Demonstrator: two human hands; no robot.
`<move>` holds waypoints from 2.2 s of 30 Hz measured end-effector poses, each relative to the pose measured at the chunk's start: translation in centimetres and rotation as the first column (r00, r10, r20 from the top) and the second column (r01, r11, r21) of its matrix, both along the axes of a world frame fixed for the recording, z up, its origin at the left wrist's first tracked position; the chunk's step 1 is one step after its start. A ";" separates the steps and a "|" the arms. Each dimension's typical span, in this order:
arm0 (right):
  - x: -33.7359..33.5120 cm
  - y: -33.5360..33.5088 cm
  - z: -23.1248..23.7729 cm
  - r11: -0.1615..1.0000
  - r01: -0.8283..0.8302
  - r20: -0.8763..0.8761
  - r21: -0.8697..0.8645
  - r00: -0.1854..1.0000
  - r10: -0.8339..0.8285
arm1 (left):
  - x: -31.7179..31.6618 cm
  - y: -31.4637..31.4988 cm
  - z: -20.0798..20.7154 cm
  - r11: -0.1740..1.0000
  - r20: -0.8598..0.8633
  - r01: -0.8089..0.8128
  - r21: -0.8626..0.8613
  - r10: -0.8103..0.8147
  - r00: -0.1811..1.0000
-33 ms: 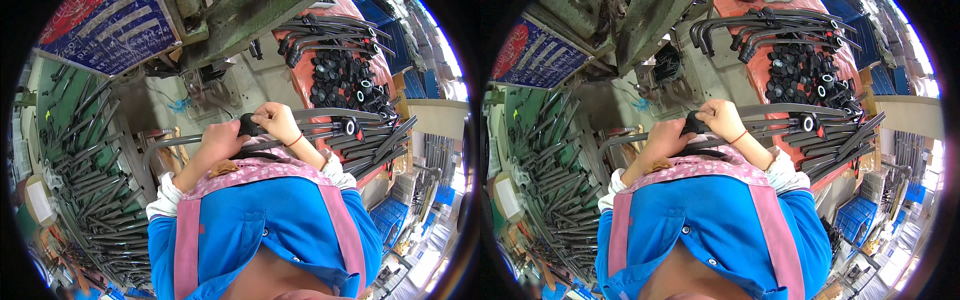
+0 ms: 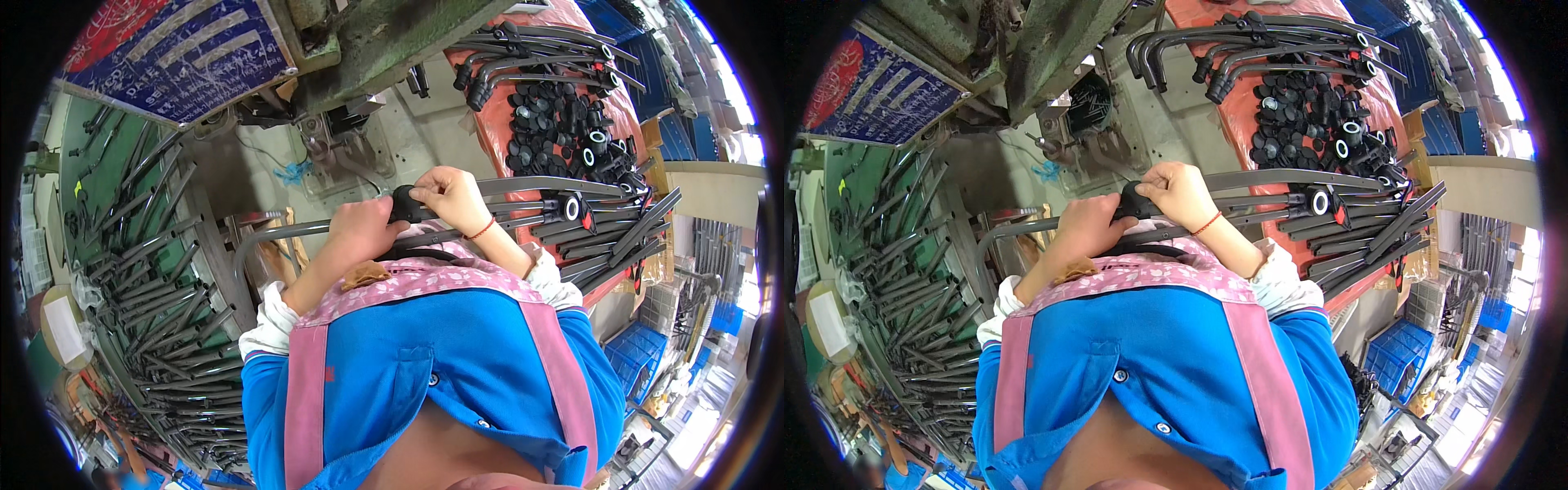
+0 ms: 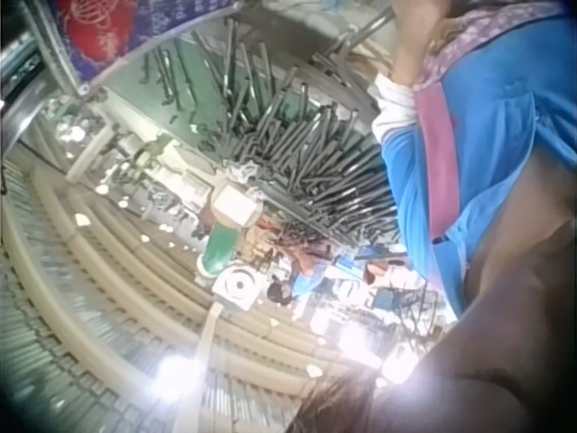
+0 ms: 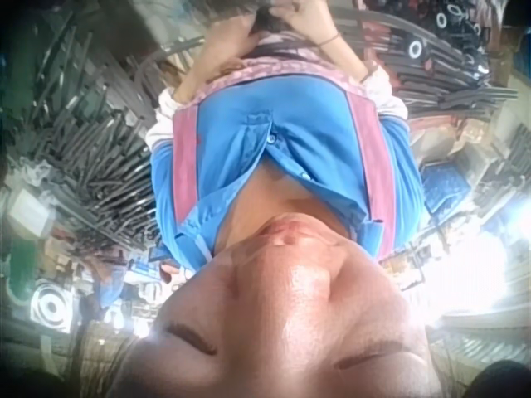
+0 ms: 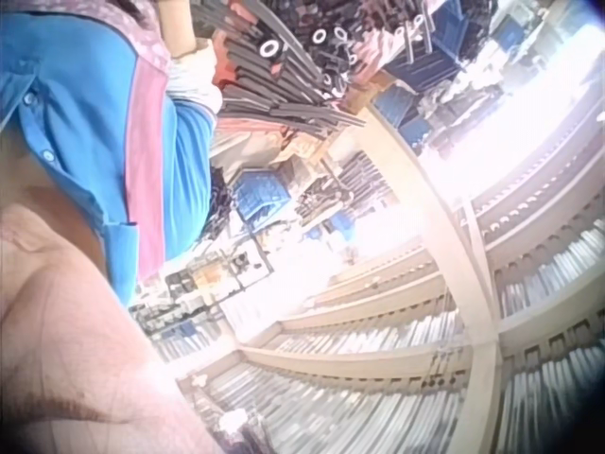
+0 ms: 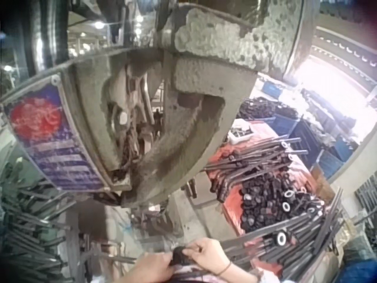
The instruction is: The person repeatedly picks up metal rods and black plastic end caps, inserts the caps onto the rod ends, and places the assembled units into a nearby bin. The process is continuous and repetitive throughout the clip.
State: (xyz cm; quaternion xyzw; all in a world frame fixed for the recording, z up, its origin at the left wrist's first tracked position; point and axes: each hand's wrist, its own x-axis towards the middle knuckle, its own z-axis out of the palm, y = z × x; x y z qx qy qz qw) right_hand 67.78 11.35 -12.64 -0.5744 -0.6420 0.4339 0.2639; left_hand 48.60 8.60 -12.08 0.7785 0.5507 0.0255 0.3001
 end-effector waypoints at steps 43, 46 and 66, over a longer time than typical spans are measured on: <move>9.2 -3.7 -2.1 0.813 0.433 -0.910 -0.389 -0.042 -0.413 | 1.1 4.0 -0.4 0.984 0.309 -0.180 0.002 0.170 0.936; 11.9 0.7 -0.4 0.793 0.493 -0.923 -0.359 -0.058 -0.381 | 3.3 7.6 0.4 0.990 0.374 -0.131 -0.056 0.143 0.916; 33.7 28.8 -4.2 0.530 0.703 -0.766 -0.474 -0.033 -0.642 | 26.4 30.3 -1.1 0.979 0.182 -0.205 0.014 0.199 0.963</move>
